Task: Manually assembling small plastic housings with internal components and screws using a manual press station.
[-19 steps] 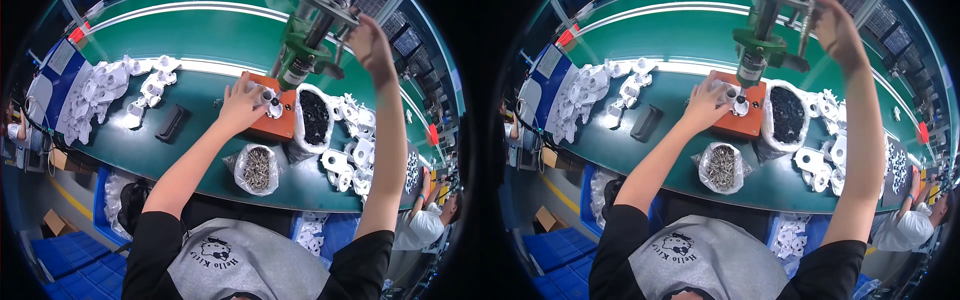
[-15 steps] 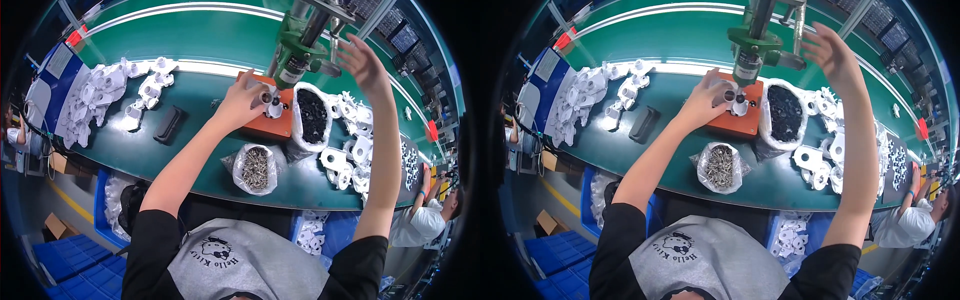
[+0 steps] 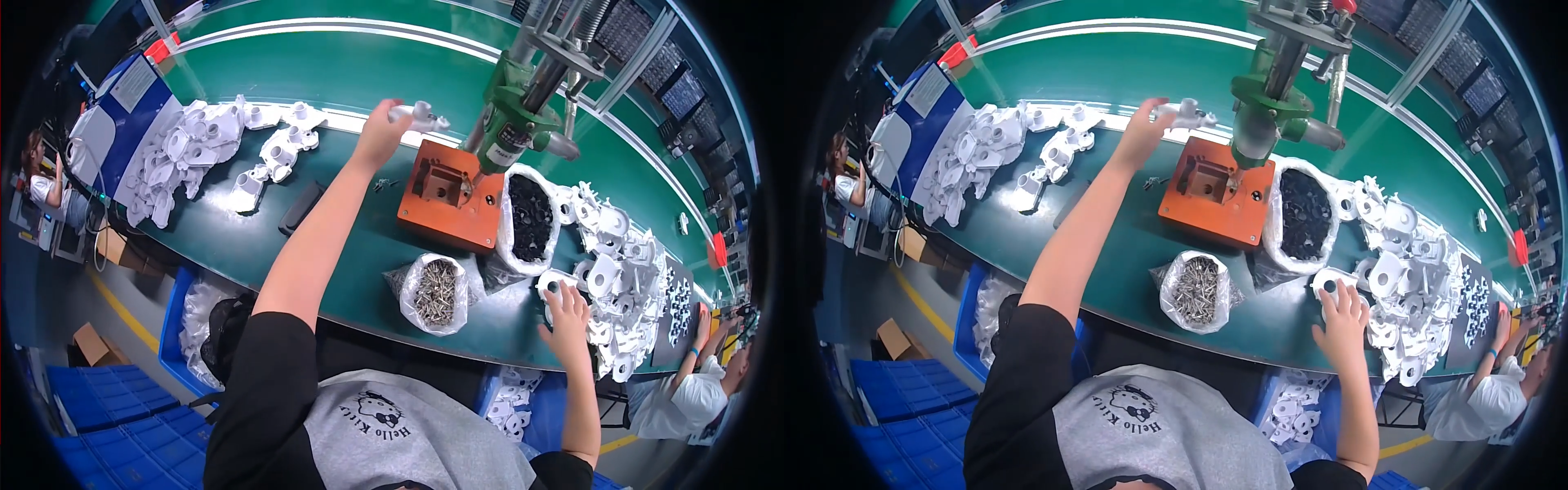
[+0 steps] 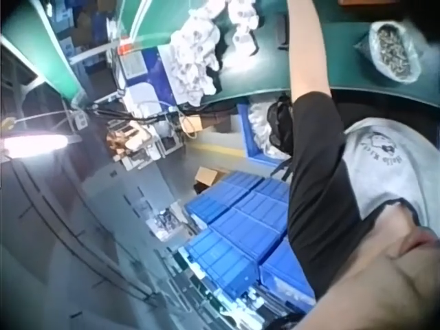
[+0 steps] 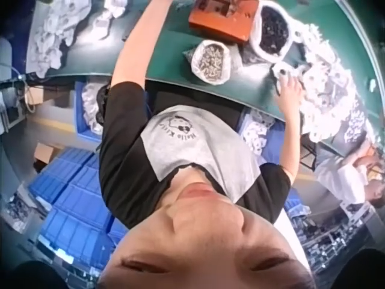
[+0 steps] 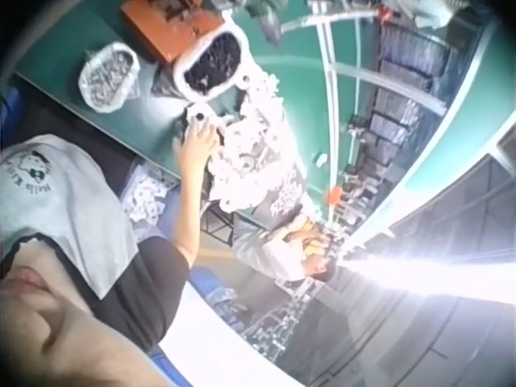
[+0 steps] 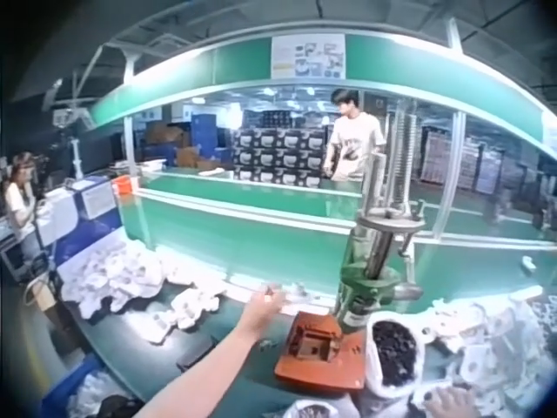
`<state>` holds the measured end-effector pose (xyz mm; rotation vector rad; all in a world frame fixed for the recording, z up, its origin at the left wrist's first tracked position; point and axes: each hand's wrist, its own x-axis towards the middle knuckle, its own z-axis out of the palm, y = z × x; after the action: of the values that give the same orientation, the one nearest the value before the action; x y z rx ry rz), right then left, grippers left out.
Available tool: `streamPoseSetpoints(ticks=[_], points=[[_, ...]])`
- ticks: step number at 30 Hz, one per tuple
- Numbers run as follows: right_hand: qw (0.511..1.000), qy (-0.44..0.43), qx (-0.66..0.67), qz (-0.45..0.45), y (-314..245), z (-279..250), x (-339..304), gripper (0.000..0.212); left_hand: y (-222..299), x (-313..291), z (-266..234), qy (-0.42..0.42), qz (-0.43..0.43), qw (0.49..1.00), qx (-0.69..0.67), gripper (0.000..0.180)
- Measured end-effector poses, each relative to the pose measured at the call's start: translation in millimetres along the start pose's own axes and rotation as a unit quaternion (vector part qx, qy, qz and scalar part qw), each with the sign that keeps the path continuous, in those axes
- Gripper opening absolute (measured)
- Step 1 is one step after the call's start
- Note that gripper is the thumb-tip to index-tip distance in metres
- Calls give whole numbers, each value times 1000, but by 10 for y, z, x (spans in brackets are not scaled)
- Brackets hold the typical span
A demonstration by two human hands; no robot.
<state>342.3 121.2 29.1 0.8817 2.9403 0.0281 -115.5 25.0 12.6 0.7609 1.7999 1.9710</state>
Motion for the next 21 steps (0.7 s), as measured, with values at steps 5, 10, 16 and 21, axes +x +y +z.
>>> streamPoseSetpoints(ticks=[5, 10, 16, 21], points=[[995, 96, -19, 12, -1, 198, 57, 48, -7, 9, -183, 21, 60, 984, 164, 67], [983, 182, 15, 12, 87, 304, 109, 31, -8, -68, -815, 53, 56, 929, 362, 32], [978, 203, 42, 25, 104, 299, 208, 28, -97, -65, -561, -112, -65, 960, 246, 22], [957, 271, 107, 5, 137, 234, 218, 25, -106, 60, -122, -93, 61, 962, 248, 19]])
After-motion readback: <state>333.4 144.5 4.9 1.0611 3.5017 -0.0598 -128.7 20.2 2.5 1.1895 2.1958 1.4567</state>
